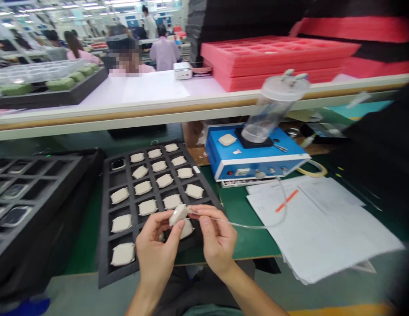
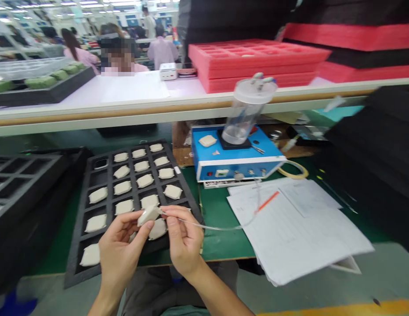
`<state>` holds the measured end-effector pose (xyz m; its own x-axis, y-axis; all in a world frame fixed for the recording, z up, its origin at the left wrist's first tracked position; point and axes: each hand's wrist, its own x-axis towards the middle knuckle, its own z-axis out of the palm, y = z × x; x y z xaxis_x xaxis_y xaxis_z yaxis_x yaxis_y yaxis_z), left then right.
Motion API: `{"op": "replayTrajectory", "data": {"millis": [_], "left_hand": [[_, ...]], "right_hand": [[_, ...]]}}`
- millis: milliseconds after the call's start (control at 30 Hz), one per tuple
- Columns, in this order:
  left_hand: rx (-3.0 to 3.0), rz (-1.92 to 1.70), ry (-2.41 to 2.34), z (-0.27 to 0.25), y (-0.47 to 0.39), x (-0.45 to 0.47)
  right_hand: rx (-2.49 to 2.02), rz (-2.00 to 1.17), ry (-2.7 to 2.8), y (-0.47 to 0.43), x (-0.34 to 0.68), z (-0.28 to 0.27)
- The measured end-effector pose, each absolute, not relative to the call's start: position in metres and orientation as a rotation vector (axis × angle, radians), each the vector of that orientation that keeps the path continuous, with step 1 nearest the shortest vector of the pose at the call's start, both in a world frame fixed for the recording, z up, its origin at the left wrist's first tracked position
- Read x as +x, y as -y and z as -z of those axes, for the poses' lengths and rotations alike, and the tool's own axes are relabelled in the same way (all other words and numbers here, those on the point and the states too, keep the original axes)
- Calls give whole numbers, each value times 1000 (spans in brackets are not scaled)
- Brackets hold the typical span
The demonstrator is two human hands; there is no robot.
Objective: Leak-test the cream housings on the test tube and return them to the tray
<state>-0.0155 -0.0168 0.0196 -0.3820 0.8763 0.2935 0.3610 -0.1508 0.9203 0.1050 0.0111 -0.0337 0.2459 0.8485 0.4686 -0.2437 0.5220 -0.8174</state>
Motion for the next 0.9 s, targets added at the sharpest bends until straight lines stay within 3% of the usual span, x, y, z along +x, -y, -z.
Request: {"op": "replayTrajectory", "data": {"millis": [167,267,433,733,900], "left_hand": [[1886,-1158,-1845,-52,-16,-69],[1834,-816,-2266,-73,-58,-129],[1768,-573,-2352,-78,-98,-188],[1827,-474,-2340,-81,-140,-197],[1828,-613,-2287,-100,-142,-184]], "right_hand": [[-734,-846,1034,-6,105,37],[-759,-869,1054,-2,106,40],[-818,-852,1089,1,108,42],[-856,-867,1077,0,106,41],[-878,-883,1005,0,103,38]]}}
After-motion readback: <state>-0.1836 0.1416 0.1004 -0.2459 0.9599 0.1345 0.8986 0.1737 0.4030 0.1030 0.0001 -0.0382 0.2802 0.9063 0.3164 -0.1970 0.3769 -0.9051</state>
